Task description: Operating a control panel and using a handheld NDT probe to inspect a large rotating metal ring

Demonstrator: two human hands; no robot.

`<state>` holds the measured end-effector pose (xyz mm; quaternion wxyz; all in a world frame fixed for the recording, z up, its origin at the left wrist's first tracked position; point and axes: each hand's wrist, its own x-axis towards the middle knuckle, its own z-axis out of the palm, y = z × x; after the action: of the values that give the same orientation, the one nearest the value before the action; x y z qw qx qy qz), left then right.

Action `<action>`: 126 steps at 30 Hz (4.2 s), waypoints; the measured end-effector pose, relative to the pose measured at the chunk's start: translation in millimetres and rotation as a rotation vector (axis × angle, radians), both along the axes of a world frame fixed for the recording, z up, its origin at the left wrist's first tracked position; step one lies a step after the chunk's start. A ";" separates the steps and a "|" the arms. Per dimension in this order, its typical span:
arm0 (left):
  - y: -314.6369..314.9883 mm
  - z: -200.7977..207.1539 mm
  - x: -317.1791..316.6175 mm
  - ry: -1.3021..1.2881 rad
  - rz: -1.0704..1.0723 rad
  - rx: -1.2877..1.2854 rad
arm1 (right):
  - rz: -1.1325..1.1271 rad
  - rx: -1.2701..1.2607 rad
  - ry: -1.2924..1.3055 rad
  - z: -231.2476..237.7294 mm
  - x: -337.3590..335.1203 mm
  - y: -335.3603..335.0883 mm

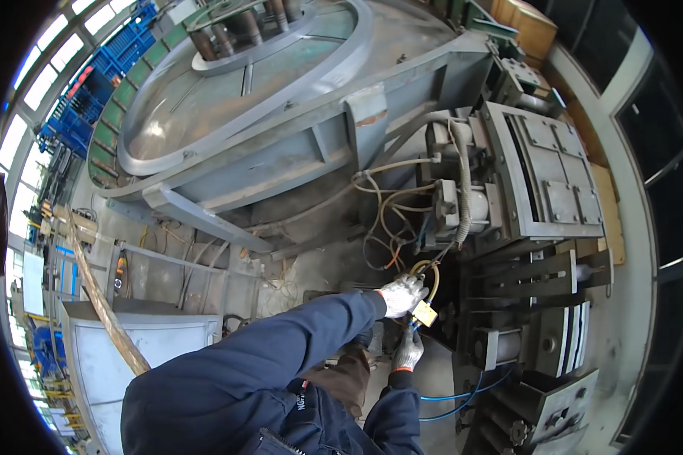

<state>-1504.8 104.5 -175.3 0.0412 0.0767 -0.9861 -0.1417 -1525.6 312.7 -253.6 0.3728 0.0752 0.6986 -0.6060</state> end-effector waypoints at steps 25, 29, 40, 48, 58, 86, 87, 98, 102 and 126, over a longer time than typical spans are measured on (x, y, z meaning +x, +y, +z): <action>-6.1 0.9 5.3 -0.077 -0.085 0.007 | -0.010 0.028 0.006 6.8 5.9 -4.9; -5.9 -3.6 8.9 -0.087 -0.064 0.018 | 0.009 0.033 0.029 9.4 7.1 -7.7; -6.1 -4.6 10.9 -0.075 -0.062 0.020 | 0.017 0.039 0.046 4.1 7.4 -4.5; -6.6 -8.4 11.7 -0.017 -0.064 0.022 | 0.004 0.038 0.024 11.9 9.4 -8.4; -6.2 -6.3 11.9 -0.005 -0.041 0.034 | 0.009 0.042 0.032 4.3 8.4 -5.1; -1.2 -13.1 16.5 -0.013 -0.051 -0.007 | 0.008 0.007 0.059 8.0 12.3 -3.2; -0.7 -13.4 16.6 -0.026 -0.047 0.005 | 0.017 0.015 0.052 5.7 12.8 0.0; -9.8 46.2 15.2 -0.213 -0.092 0.101 | -0.005 -0.031 -0.007 11.8 6.9 -8.3; -10.3 35.2 13.5 -0.233 -0.086 0.120 | 0.003 -0.011 -0.006 17.4 9.7 -10.0; 1.4 9.2 9.2 0.070 -0.009 -0.053 | 0.009 -0.004 -0.009 11.8 4.9 -2.3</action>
<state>-1495.7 105.9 -166.1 0.0770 0.0662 -0.9878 -0.1182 -1520.7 310.5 -241.8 0.3791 0.0742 0.6961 -0.6051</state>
